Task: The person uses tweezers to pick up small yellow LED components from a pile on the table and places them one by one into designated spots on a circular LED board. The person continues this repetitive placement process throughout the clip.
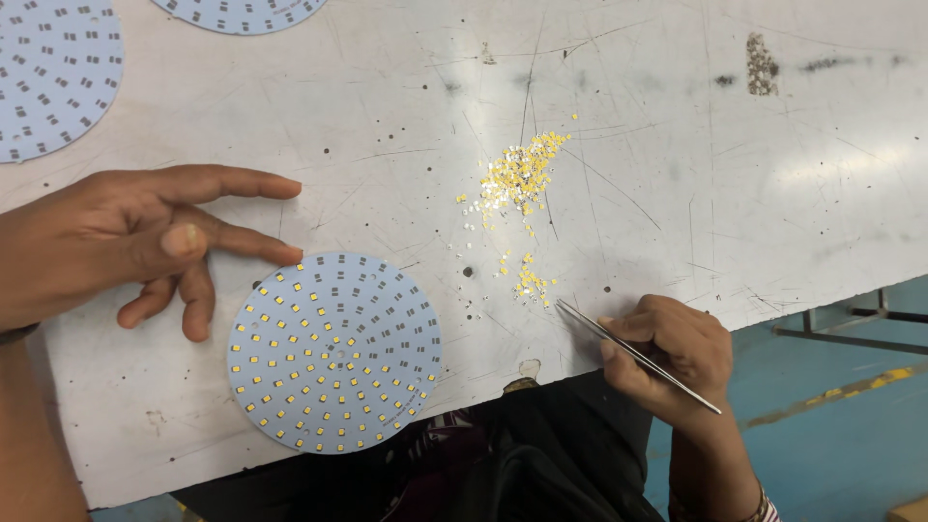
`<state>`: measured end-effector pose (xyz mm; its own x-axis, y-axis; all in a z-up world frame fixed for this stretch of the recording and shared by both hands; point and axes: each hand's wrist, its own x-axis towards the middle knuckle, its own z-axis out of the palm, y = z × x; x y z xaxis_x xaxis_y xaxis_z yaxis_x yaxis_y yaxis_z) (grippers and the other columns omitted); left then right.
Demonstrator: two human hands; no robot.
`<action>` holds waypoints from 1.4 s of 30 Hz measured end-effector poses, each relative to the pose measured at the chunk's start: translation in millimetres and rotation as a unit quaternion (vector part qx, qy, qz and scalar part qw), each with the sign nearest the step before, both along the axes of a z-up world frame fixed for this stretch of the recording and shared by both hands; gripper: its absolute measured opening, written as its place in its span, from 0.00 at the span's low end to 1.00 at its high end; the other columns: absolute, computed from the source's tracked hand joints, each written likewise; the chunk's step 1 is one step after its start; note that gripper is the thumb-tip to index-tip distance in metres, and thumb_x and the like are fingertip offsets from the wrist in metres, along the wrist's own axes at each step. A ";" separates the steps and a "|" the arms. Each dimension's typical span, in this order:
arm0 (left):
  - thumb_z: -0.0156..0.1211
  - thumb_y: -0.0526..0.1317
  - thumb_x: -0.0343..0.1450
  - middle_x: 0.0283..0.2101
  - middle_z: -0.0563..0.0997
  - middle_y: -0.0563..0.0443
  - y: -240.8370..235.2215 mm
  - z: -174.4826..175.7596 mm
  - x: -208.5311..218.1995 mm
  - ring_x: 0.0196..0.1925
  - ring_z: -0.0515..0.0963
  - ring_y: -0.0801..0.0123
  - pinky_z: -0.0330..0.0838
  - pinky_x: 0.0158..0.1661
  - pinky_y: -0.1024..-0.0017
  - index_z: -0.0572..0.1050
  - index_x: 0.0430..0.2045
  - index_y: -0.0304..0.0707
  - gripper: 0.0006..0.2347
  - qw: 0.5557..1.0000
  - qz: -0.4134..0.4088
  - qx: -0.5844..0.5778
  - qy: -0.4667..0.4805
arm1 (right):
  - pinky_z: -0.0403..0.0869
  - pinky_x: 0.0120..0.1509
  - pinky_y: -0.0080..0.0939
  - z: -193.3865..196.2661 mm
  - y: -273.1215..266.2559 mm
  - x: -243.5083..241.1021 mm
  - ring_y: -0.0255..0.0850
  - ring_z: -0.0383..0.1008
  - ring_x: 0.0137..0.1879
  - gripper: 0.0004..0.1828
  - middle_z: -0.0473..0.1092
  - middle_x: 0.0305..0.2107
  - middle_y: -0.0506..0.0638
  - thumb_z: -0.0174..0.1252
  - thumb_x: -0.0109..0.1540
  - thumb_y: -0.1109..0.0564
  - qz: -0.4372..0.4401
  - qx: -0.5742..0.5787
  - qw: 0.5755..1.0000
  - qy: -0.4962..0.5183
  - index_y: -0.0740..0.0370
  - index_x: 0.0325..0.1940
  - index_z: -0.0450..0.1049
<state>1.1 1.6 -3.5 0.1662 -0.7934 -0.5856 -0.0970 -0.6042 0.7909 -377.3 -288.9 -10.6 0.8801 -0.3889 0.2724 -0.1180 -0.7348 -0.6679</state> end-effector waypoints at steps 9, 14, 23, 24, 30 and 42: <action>0.49 0.57 0.69 0.47 0.85 0.35 5.2 -6.3 2.9 0.18 0.83 0.63 0.73 0.08 0.74 0.63 0.66 0.45 0.30 1.000 -0.001 -0.004 0.000 | 0.58 0.23 0.32 4.6 1.0 6.7 0.30 0.63 0.19 0.08 0.64 0.14 0.44 0.67 0.50 0.60 0.027 -0.009 0.999 0.018 0.64 0.26 0.74; 0.48 0.54 0.71 0.48 0.85 0.37 -1.6 3.2 -1.4 0.20 0.84 0.64 0.75 0.09 0.75 0.62 0.66 0.42 0.28 0.999 -0.024 -0.045 -0.016 | 0.57 0.24 0.34 6.9 5.5 7.2 0.33 0.61 0.19 0.08 0.63 0.14 0.46 0.67 0.51 0.60 0.036 -0.007 0.999 0.005 0.65 0.26 0.74; 0.47 0.54 0.75 0.49 0.85 0.39 -3.5 18.1 -10.3 0.19 0.86 0.74 0.73 0.14 0.84 0.61 0.66 0.33 0.28 0.978 -0.063 -0.195 0.034 | 0.62 0.24 0.36 9.0 45.7 38.7 0.37 0.67 0.21 0.08 0.68 0.17 0.48 0.67 0.50 0.59 0.199 0.019 0.980 0.010 0.63 0.28 0.75; 0.47 0.54 0.75 0.48 0.85 0.39 -5.2 19.2 -11.7 0.19 0.86 0.73 0.73 0.13 0.84 0.61 0.65 0.34 0.28 0.979 -0.059 -0.192 0.029 | 0.61 0.24 0.37 10.4 46.8 41.9 0.37 0.67 0.20 0.08 0.67 0.17 0.48 0.67 0.50 0.59 0.203 0.023 0.979 0.023 0.63 0.28 0.75; 0.48 0.55 0.73 0.45 0.86 0.40 -9.6 27.9 -17.2 0.17 0.86 0.72 0.73 0.11 0.85 0.63 0.63 0.35 0.28 0.981 -0.041 -0.187 0.022 | 0.65 0.24 0.35 14.6 52.4 53.2 0.36 0.71 0.22 0.08 0.71 0.19 0.48 0.67 0.51 0.59 0.236 0.035 0.971 0.031 0.61 0.29 0.74; 0.46 0.52 0.74 0.48 0.86 0.43 -11.8 17.3 -9.3 0.20 0.87 0.73 0.75 0.10 0.83 0.62 0.67 0.41 0.26 0.985 -0.050 -0.157 0.043 | 0.63 0.24 0.36 17.2 43.5 45.1 0.38 0.67 0.20 0.08 0.65 0.16 0.48 0.69 0.48 0.60 0.208 0.032 0.977 0.031 0.62 0.26 0.76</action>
<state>-8.2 -10.2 13.8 0.0386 -0.9474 -0.3176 -0.0688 -0.3196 0.9451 -332.2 -245.4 6.6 0.9796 -0.0080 0.2009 0.1409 -0.6851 -0.7147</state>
